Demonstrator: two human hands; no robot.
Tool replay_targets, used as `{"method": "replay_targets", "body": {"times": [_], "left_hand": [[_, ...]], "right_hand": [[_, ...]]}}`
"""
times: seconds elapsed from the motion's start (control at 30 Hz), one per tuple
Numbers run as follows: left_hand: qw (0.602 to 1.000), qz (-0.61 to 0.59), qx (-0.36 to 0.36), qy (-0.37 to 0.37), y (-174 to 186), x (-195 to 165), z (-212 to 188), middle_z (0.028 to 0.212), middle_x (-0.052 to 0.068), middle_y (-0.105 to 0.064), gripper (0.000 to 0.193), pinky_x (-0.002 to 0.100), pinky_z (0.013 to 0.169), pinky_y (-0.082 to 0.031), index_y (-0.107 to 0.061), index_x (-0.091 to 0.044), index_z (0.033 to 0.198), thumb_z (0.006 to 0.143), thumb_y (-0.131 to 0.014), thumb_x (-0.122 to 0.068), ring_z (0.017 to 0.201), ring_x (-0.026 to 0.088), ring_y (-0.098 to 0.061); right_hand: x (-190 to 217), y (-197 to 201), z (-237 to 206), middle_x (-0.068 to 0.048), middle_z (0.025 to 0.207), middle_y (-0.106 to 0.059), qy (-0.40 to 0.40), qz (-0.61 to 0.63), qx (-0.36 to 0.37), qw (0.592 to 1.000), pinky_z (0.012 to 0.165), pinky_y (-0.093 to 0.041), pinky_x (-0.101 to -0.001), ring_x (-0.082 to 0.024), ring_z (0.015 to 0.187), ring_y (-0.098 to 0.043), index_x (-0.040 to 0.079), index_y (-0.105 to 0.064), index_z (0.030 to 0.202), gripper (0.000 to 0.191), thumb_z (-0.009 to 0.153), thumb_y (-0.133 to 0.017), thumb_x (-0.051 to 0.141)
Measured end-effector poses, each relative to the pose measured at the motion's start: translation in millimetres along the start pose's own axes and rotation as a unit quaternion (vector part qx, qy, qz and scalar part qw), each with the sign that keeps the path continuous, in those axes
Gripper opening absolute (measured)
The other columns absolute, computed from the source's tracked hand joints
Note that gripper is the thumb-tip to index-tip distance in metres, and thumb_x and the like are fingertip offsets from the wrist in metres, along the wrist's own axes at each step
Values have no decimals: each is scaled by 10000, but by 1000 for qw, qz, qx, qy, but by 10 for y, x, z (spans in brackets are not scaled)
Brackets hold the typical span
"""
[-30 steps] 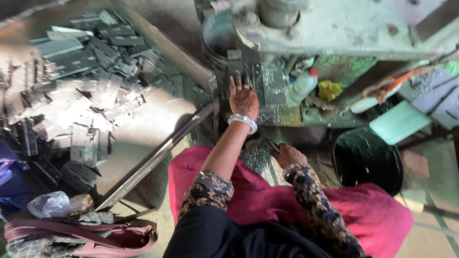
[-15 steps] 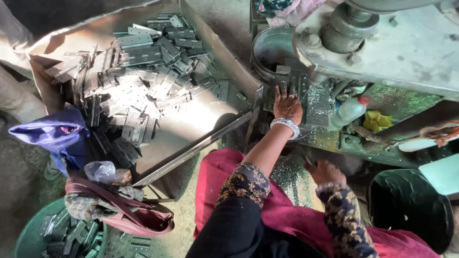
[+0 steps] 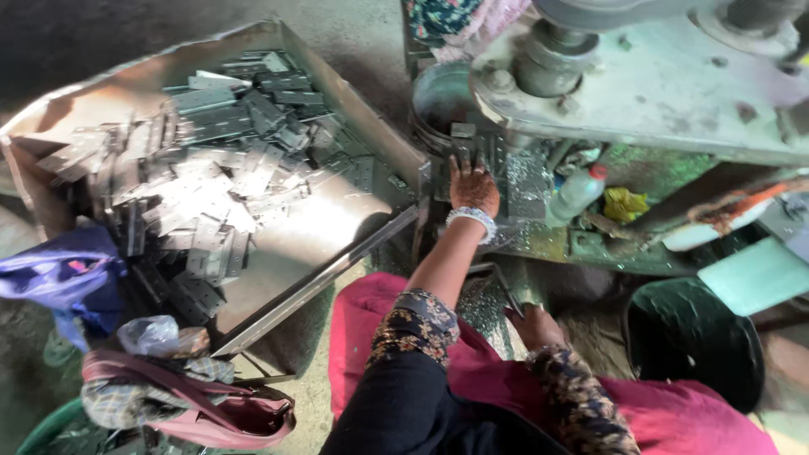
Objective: The person repeatedly picks metal hinge-like parts from a tray, places them under a press machine, and operates the press with a lever. Finished parts are returned to the tray after each cycle.
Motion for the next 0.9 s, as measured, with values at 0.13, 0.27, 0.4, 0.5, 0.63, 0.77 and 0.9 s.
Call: {"method": "replay_targets", "body": {"times": [0.13,0.27,0.4,0.5,0.63,0.77,0.9], "left_hand": [[1000,-9,-23,-8,-40,-20,55,1663,27,-318,460,578,1261,-5,-580,-136,1434,1028,-406,-264,1567,325,-178],[974,-14,-221,-44,54,-33,-207,1613,58,-387,528,562,1235,-32,-563,-116,1441,960,-425,-287,1512,304,-265],[970,-63,-192,-138,-219,-57,-908,1537,134,-469,650,554,1258,-132,-569,2,1378,956,-603,-490,1493,294,-348],[948,-130,-176,-233,-163,-9,-1225,1445,114,-569,423,477,1197,-374,-635,-49,1271,910,-708,-257,1359,266,-526],[928,-225,-239,-174,288,-166,-968,1417,80,-613,363,406,909,-533,-645,-90,1400,1038,-635,-92,867,169,-640],[987,-21,-149,-48,333,-568,-551,1422,131,-573,198,421,964,-527,-740,-80,1147,982,-641,-130,1122,262,-630],[989,-129,-68,-5,66,-294,-638,1537,151,-478,274,522,1150,-393,-781,-130,1108,1051,-558,-279,1427,354,-457]], "right_hand": [[-85,-142,-133,-177,1025,-738,14,16,-22,1000,823,-559,-523,-385,971,-714,188,-698,1118,531,881,-605,654],[95,355,-233,-159,971,-757,33,-79,-89,992,791,-575,-500,-349,937,-743,130,-586,1225,512,960,-569,567],[374,804,-316,-159,994,-754,51,-114,-80,989,828,-579,-470,-332,965,-742,75,-543,1260,522,998,-525,526],[486,896,-338,-172,1044,-736,58,-120,-40,990,844,-580,-462,-341,1008,-728,75,-557,1225,484,996,-526,500],[479,887,-356,-166,1040,-749,40,-117,-21,992,861,-586,-471,-335,1018,-739,87,-561,1247,445,1021,-506,466],[502,956,-438,-161,1040,-750,65,-125,-68,988,873,-575,-478,-341,1027,-729,112,-564,1254,493,978,-565,520],[481,936,-447,-150,1082,-753,45,-122,-17,991,920,-566,-467,-333,1069,-720,144,-553,1306,544,940,-617,541]]}}
Point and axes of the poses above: each hand's wrist, its own z-axis towards the middle knuckle, its own y-axis out of the back of the hand, x = y × z, the point moved 8 cm from there along z, towards the middle knuckle
